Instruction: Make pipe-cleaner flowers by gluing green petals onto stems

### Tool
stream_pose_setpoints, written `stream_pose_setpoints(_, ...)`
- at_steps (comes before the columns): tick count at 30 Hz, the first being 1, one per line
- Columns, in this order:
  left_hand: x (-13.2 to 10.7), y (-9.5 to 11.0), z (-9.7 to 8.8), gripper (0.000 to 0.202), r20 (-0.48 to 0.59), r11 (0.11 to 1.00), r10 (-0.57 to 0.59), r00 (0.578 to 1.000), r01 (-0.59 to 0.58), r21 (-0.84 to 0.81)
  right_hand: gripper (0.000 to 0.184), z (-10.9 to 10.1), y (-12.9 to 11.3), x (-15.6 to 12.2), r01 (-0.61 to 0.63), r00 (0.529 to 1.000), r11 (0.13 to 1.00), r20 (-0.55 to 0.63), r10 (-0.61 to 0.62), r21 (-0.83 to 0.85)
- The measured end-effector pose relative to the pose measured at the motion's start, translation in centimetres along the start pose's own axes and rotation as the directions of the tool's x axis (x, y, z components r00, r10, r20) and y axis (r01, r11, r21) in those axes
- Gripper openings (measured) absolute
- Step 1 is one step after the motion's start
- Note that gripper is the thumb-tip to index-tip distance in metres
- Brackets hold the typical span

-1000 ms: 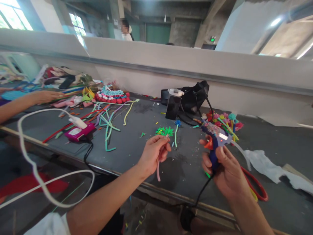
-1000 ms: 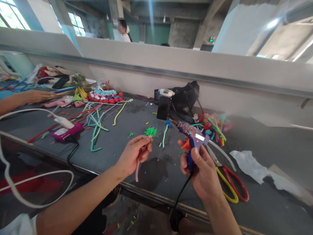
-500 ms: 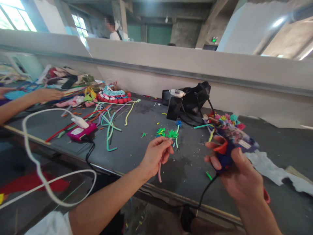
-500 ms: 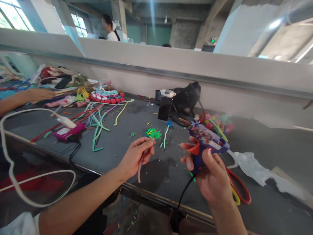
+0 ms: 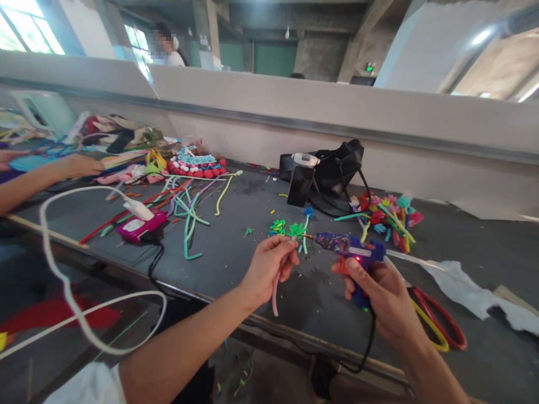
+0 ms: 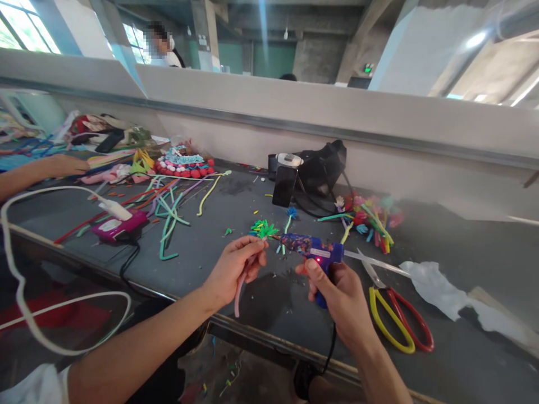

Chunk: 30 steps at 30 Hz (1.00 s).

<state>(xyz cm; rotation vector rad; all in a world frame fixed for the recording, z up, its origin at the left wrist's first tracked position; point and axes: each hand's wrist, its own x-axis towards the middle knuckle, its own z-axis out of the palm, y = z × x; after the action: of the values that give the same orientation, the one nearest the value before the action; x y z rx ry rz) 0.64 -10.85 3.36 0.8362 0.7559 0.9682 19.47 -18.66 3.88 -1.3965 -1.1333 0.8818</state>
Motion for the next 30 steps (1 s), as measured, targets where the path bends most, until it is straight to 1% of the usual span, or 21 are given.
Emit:
stream_pose_setpoints(4,-0.07,0.05,0.13,0.014,-0.013,1.0,-0.002,1.0,0.003,0.011,0.043,0.52,0.26,-0.31,0.069,0.996,0.971,-0.033,-0.079,-0.228)
stream_pose_setpoints(8,-0.13,0.04,0.16,0.014,-0.006,1.0,0.007,1.0,-0.007,0.017,0.043,0.78,0.36,-0.47,0.091,0.989,0.944,-0.08,-0.122,-0.317)
stream_pose_setpoints(13,-0.24,0.1,0.23,0.016,-0.015,1.0,-0.002,1.0,0.002,0.029,0.042,0.85,0.62,-0.5,0.141,0.98,0.937,-0.088,-0.177,-0.32)
stream_pose_setpoints(21,-0.17,-0.12,0.25,0.013,0.001,0.999,-0.014,1.0,0.014,0.032,0.042,0.97,0.63,-0.4,0.16,0.977,0.929,-0.079,-0.196,-0.334)
stream_pose_setpoints(26,-0.17,-0.16,0.29,0.014,-0.003,0.999,-0.021,1.0,0.021,0.034,0.043,1.13,0.45,-0.4,0.168,0.971,0.926,-0.105,-0.215,-0.338)
stream_pose_setpoints(30,-0.21,-0.07,0.34,0.014,-0.005,0.999,-0.022,1.0,0.023,0.037,0.042,0.97,0.8,-0.31,0.174,0.973,0.925,-0.088,-0.215,-0.338)
